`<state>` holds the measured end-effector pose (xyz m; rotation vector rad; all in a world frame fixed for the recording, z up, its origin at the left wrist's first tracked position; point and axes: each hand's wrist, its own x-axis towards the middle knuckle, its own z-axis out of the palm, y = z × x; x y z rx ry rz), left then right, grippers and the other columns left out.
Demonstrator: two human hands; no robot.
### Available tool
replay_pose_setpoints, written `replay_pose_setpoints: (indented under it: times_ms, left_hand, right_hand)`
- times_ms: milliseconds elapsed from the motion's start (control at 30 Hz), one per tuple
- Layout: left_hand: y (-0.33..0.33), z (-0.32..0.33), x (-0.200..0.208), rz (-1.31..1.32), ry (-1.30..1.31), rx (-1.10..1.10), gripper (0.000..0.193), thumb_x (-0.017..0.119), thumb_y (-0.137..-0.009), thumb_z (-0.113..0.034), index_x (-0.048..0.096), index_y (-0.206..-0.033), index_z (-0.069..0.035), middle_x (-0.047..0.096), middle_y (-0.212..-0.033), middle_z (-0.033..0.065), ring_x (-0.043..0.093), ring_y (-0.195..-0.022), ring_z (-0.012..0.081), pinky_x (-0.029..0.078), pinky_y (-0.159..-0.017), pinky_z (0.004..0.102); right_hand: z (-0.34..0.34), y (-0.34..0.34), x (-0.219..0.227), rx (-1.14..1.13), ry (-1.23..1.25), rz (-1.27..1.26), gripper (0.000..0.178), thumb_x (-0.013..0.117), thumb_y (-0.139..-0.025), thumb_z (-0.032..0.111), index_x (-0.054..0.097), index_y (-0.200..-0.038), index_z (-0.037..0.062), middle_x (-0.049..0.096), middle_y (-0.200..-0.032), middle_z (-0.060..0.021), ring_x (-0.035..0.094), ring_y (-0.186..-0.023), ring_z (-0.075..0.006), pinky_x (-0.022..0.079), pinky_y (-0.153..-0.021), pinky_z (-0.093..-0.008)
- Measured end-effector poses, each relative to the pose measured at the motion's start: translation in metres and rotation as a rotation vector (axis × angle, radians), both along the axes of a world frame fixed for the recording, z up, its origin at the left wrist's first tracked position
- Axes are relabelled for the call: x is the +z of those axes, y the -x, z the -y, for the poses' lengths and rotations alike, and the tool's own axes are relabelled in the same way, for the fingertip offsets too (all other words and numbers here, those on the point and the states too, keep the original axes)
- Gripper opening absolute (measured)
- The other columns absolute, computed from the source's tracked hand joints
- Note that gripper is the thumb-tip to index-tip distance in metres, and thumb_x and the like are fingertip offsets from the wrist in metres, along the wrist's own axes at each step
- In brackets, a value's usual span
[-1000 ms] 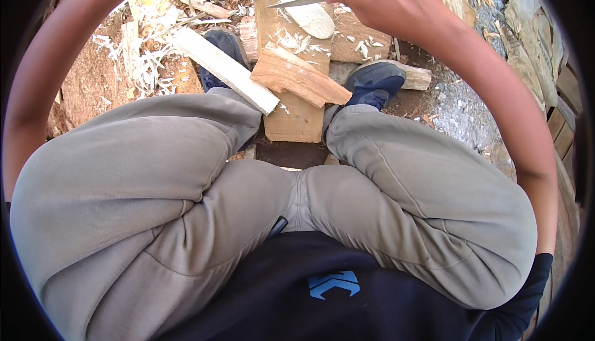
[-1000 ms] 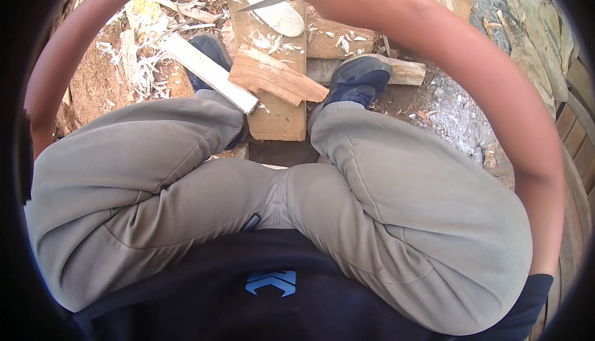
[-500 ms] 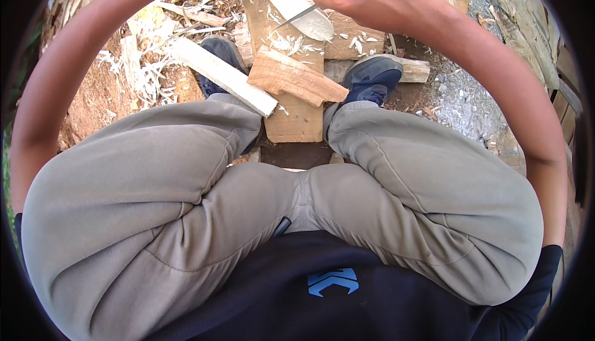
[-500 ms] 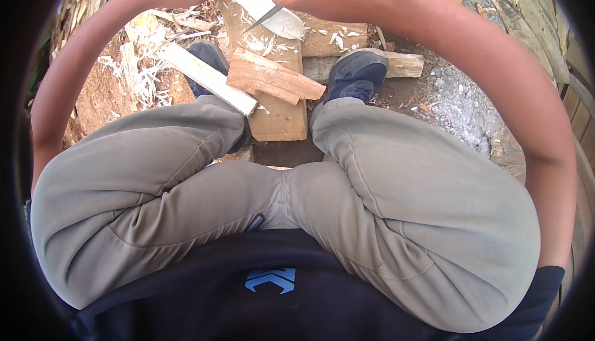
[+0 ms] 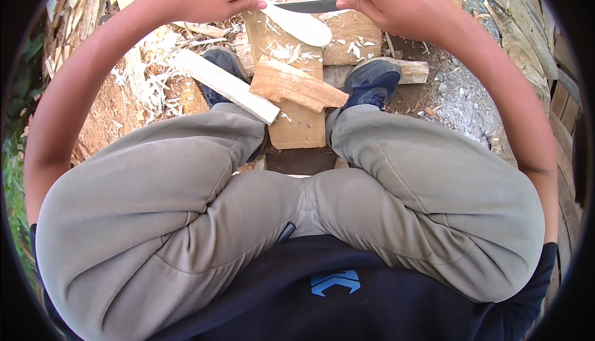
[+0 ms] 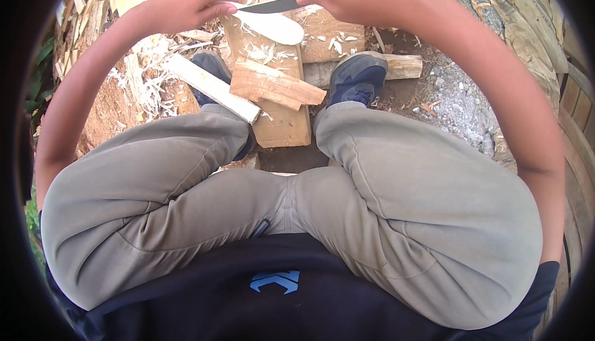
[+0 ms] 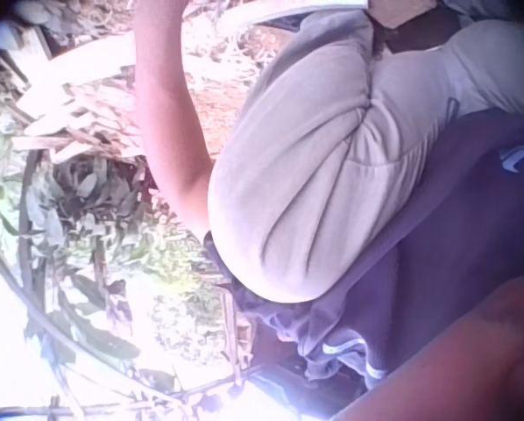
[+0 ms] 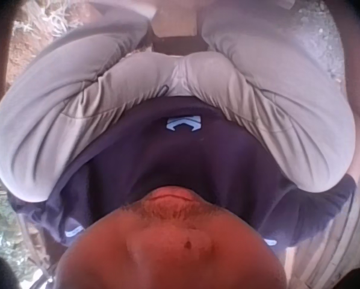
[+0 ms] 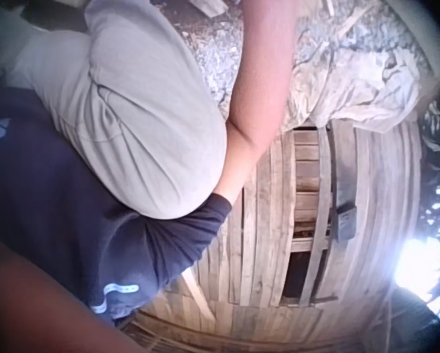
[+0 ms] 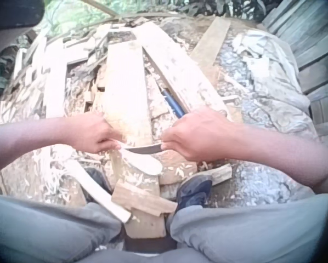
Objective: The person sits cross-legged on the ground and uses a knife to carve a piece of light-colored wood. They hold the wood in their left hand and the knife in their right, making repeated shaving motions to shape the object. The person occasionally pauses to inspect the carved piece before resuming the carving process.
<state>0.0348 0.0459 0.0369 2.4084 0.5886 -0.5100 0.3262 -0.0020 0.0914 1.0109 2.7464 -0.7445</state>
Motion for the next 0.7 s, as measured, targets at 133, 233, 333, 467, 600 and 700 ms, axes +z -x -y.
replay_pose_setpoints:
  times_ms: [133,233,333,467,600,700]
  left_hand:
    - [0.016,0.012,-0.012,-0.012,-0.001,0.107,0.051,0.040,-0.110,-0.047,0.067,-0.101,-0.004,0.058,-0.068,0.0190,0.062,-0.069,0.0373,0.048,-0.071,0.0497]
    - [0.028,0.025,-0.014,-0.001,-0.013,0.149,0.050,0.042,-0.110,-0.049,0.070,-0.104,-0.008,0.067,-0.075,0.0139,0.069,-0.078,0.0350,0.054,-0.075,0.0483]
    - [0.032,0.038,-0.019,0.005,0.035,0.227,0.049,0.042,-0.109,-0.049,0.069,-0.104,-0.009,0.066,-0.074,0.0140,0.068,-0.077,0.0351,0.053,-0.074,0.0478]
    - [0.040,0.051,-0.027,0.014,0.042,0.269,0.042,0.041,-0.110,-0.046,0.064,-0.112,-0.010,0.065,-0.075,0.0163,0.066,-0.077,0.0376,0.050,-0.072,0.0498]
    - [0.048,0.054,-0.037,0.076,0.058,0.264,0.041,0.042,-0.110,-0.041,0.064,-0.118,-0.008,0.064,-0.081,0.0176,0.065,-0.079,0.0367,0.049,-0.073,0.0471]
    - [0.051,0.055,-0.038,0.086,0.055,0.262,0.039,0.042,-0.111,-0.039,0.063,-0.120,-0.008,0.064,-0.082,0.0179,0.065,-0.080,0.0378,0.048,-0.074,0.0480]
  right_hand:
    - [0.032,-0.015,-0.015,-0.208,-0.024,0.112,0.027,0.059,-0.103,0.033,0.069,-0.094,0.0097,0.065,-0.074,-0.0168,0.065,-0.074,-0.0385,0.049,-0.065,-0.0493]
    - [0.052,-0.017,-0.036,-0.358,0.142,0.020,0.027,0.058,-0.103,0.032,0.068,-0.095,0.0087,0.065,-0.076,-0.0174,0.065,-0.076,-0.0389,0.049,-0.067,-0.0498]
    - [0.065,-0.013,-0.043,-0.375,0.167,0.028,0.027,0.058,-0.104,0.032,0.068,-0.096,0.0082,0.064,-0.075,-0.0176,0.064,-0.075,-0.0395,0.048,-0.067,-0.0495]
    - [0.065,-0.012,-0.041,-0.325,0.148,0.102,0.027,0.057,-0.103,0.032,0.071,-0.098,0.0102,0.070,-0.079,-0.0185,0.069,-0.079,-0.0409,0.053,-0.071,-0.0536]
    - [0.064,-0.008,-0.034,-0.303,0.114,0.151,0.026,0.059,-0.102,0.031,0.072,-0.095,0.0100,0.070,-0.078,-0.0185,0.070,-0.078,-0.0403,0.054,-0.068,-0.0531]
    - [0.069,-0.004,-0.034,-0.317,0.055,0.113,0.026,0.061,-0.101,0.031,0.070,-0.090,0.0094,0.068,-0.075,-0.0180,0.068,-0.074,-0.0406,0.053,-0.064,-0.0527]
